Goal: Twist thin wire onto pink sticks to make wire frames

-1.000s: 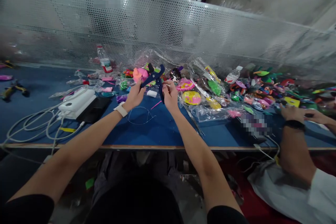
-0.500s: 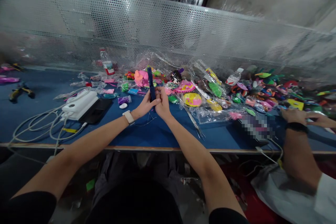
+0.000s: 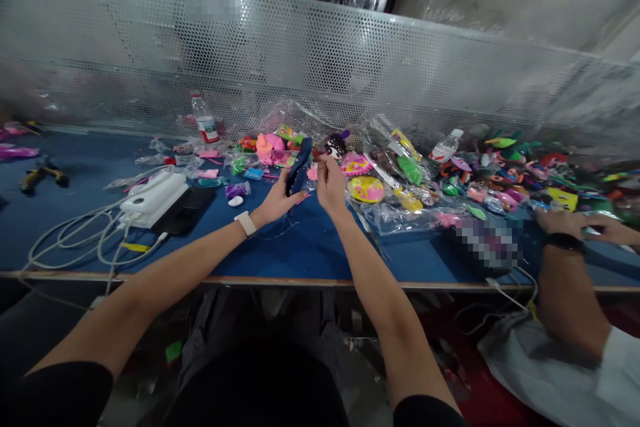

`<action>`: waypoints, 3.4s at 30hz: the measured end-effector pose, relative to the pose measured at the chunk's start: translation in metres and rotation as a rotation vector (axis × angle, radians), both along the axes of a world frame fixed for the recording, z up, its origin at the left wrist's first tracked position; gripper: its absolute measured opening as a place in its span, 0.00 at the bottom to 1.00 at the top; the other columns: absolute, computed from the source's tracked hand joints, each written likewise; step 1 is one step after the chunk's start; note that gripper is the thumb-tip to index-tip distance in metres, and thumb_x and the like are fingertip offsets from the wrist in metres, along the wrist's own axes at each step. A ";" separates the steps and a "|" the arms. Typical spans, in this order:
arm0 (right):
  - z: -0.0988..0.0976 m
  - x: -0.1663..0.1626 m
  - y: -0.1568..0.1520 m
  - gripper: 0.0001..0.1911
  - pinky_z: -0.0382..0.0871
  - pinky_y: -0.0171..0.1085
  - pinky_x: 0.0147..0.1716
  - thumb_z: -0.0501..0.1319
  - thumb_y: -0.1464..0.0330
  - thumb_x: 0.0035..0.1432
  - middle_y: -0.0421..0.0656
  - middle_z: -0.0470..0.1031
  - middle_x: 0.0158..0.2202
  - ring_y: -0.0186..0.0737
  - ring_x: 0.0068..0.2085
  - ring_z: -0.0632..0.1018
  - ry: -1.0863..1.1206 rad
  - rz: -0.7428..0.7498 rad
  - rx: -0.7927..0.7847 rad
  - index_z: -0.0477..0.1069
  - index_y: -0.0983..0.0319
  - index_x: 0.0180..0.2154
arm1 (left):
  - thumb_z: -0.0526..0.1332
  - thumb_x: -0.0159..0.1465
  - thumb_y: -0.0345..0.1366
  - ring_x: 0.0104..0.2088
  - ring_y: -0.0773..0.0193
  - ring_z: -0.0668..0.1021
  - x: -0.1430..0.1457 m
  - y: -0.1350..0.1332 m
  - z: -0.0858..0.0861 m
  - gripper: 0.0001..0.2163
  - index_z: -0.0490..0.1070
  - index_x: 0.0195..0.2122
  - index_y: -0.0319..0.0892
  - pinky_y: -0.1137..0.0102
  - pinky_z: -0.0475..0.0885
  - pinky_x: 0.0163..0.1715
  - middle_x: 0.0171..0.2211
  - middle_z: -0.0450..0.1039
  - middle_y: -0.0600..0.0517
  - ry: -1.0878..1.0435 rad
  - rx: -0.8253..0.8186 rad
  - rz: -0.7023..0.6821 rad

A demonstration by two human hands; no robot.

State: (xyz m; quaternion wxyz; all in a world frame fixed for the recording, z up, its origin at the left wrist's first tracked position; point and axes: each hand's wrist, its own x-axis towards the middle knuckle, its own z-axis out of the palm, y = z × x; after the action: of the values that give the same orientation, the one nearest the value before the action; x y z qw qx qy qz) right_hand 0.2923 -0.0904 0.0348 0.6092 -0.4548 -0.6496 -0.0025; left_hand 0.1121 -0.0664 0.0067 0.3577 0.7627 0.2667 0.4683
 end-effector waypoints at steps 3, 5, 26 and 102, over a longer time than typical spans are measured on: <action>0.003 0.002 -0.001 0.21 0.73 0.49 0.47 0.51 0.50 0.75 0.48 0.78 0.43 0.48 0.43 0.78 -0.052 -0.024 0.055 0.74 0.56 0.44 | 0.69 0.67 0.54 0.39 0.56 0.79 -0.002 -0.001 0.000 0.29 0.66 0.60 0.41 0.62 0.76 0.43 0.41 0.76 0.49 0.074 0.039 0.012; 0.003 0.002 -0.001 0.19 0.73 0.48 0.46 0.52 0.52 0.75 0.47 0.77 0.40 0.47 0.41 0.77 -0.048 -0.028 0.044 0.74 0.56 0.41 | 0.66 0.69 0.53 0.40 0.54 0.80 -0.004 0.001 -0.001 0.29 0.66 0.63 0.40 0.61 0.76 0.44 0.42 0.78 0.47 0.110 0.074 0.009; -0.001 0.004 0.002 0.16 0.75 0.47 0.37 0.61 0.55 0.70 0.42 0.78 0.34 0.45 0.33 0.79 0.127 -0.013 0.003 0.64 0.56 0.51 | 0.57 0.77 0.49 0.53 0.44 0.84 -0.016 0.013 -0.002 0.24 0.63 0.67 0.38 0.55 0.77 0.53 0.56 0.79 0.35 0.455 0.340 0.226; 0.007 0.044 0.008 0.25 0.57 0.66 0.73 0.56 0.63 0.73 0.45 0.70 0.70 0.54 0.75 0.63 -0.411 -0.132 0.091 0.67 0.51 0.68 | 0.54 0.79 0.47 0.35 0.52 0.83 -0.024 0.015 0.013 0.19 0.71 0.56 0.35 0.66 0.71 0.36 0.35 0.81 0.42 0.644 0.397 0.169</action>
State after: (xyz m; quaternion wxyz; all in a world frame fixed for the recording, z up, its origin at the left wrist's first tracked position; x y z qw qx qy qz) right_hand 0.3366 -0.0828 0.0415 0.4825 -0.4586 -0.7280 -0.1642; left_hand 0.0878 -0.0516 0.0193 0.0612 0.9005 0.3312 0.2752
